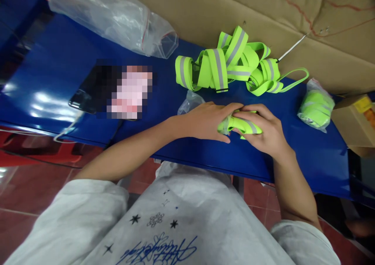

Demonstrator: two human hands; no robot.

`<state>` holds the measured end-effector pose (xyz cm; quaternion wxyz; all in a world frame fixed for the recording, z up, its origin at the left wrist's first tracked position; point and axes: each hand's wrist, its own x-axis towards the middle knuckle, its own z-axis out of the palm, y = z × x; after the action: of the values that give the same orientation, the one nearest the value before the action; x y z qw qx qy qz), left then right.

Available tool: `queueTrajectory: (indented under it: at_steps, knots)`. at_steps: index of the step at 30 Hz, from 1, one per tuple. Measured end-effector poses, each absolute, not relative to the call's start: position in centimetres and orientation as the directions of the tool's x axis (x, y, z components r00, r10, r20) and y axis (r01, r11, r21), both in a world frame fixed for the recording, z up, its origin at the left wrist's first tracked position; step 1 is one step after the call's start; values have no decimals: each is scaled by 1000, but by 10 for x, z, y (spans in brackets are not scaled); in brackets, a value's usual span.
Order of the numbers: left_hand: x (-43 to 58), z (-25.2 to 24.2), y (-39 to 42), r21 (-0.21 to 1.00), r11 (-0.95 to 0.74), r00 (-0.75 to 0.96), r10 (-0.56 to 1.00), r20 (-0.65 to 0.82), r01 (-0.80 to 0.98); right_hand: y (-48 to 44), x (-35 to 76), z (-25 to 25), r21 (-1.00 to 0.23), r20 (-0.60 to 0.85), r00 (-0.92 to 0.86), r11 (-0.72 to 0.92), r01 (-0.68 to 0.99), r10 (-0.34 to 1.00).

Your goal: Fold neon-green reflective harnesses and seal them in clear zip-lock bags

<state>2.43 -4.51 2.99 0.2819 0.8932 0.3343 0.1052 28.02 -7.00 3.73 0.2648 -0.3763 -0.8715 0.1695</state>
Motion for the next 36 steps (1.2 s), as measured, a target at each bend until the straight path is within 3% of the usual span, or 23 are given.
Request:
queueTrajectory:
  at_steps: [10,18,26,32,36]
  knots:
    - [20,50,-50,545,-621,745,667,-11,563,-82,266,28,-389,249,-656,694,606,713]
    - [5,49,-39,633,-588,804,586,-97,504,-74,273,38,-578,260,-652,655,486,713]
    - [13,48,-42,626,-602,792,609,-41,495,-81,258,9,-337,407,-595,720,607,693]
    - [11,58,-49,558,-615,766,640,-57,556,-82,251,10,-499,431,-544,693,520,719]
    - [-3,63,-44,520,-605,763,627,-157,604,-75,258,26,-651,255,-702,655,384,665]
